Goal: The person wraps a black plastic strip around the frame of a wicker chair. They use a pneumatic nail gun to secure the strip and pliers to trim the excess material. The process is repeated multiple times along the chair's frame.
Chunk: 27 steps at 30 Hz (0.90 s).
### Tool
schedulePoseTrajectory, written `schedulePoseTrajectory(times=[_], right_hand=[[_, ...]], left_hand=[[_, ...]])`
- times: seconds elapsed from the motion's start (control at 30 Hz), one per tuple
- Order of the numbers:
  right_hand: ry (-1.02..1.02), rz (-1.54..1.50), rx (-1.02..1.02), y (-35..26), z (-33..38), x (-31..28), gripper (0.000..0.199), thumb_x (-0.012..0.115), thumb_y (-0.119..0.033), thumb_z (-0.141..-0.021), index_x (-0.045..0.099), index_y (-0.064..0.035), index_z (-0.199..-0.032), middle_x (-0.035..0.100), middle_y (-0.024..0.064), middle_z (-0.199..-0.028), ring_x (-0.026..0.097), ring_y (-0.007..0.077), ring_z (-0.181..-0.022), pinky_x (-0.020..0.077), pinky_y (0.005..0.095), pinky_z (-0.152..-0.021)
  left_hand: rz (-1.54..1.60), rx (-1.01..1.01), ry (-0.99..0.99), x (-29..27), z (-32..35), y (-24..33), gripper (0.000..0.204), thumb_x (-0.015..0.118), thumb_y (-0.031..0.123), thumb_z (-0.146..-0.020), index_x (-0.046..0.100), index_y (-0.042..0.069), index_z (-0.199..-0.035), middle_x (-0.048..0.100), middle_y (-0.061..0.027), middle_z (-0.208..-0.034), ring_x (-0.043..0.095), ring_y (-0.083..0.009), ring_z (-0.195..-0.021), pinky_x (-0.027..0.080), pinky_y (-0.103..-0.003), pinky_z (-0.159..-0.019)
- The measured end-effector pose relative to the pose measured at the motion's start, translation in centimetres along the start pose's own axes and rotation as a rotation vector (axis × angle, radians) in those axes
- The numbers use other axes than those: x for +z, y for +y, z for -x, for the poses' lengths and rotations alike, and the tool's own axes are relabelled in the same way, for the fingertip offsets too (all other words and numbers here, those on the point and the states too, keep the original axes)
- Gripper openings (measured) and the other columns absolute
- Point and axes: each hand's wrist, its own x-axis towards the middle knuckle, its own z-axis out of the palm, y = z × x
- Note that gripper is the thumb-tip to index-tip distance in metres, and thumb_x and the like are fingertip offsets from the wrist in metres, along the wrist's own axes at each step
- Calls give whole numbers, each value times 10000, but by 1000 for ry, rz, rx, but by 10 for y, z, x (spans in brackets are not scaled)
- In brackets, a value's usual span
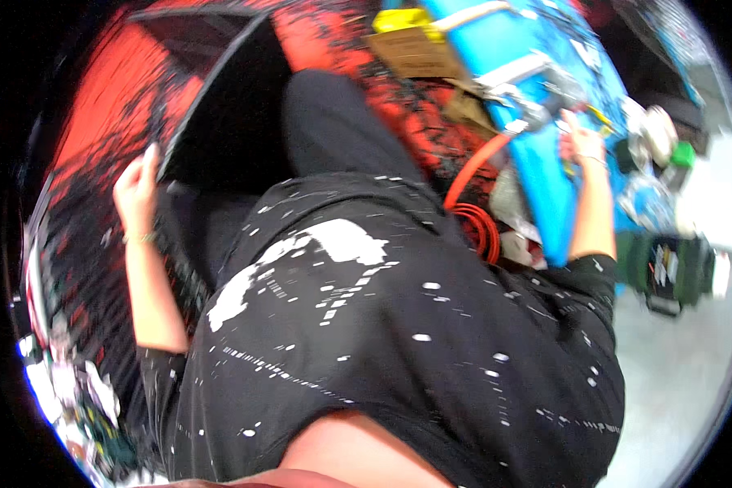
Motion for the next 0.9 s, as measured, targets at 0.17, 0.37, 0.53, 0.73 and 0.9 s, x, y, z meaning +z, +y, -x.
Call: schedulePoseTrajectory(times=[0.17,0.37,0.53,0.73,0.9], right_hand=[[-139,-304,181,-6,4,31,777,532,-704,-780,566,-8,-1122,666,113,-913,633,192,-730,495,316,-627],[-342,-896,217,-5,-43,26,448,646,-496,-814,404,-142,-687,304,-7,-537,391,160,-503,439,296,-549],[-31,-886,63,-40,-21,47,344,584,-307,-878,578,-104,-1155,584,106,-1087,608,244,-855,515,376,-666],[-331,-894,131,-34,-82,24,323,737,-230,-785,589,-50,-1008,632,105,-917,602,266,-882,478,452,-861],[-396,-729,-39,-98,-24,42,161,701,-154,-815,565,-76,-850,501,8,-625,492,148,-583,448,332,-598]], left_hand=[[96,-35,-108,-7,-1,-31,276,621,174,-913,635,-17,-715,366,71,-597,309,-32,-564,263,-220,-495],[-33,21,-53,2,0,-13,400,632,279,-892,513,-3,-634,362,1,-564,343,-79,-552,314,-257,-511],[-114,79,-47,-2,7,-1,350,623,292,-875,613,-3,-686,534,-122,-576,521,-211,-512,424,-320,-543],[23,97,-27,-1,11,4,413,607,283,-896,535,-26,-632,418,-60,-515,380,-114,-487,341,-293,-479],[77,85,-32,-4,12,11,387,597,260,-895,522,-8,-626,419,-50,-506,368,-104,-471,340,-291,-473]])
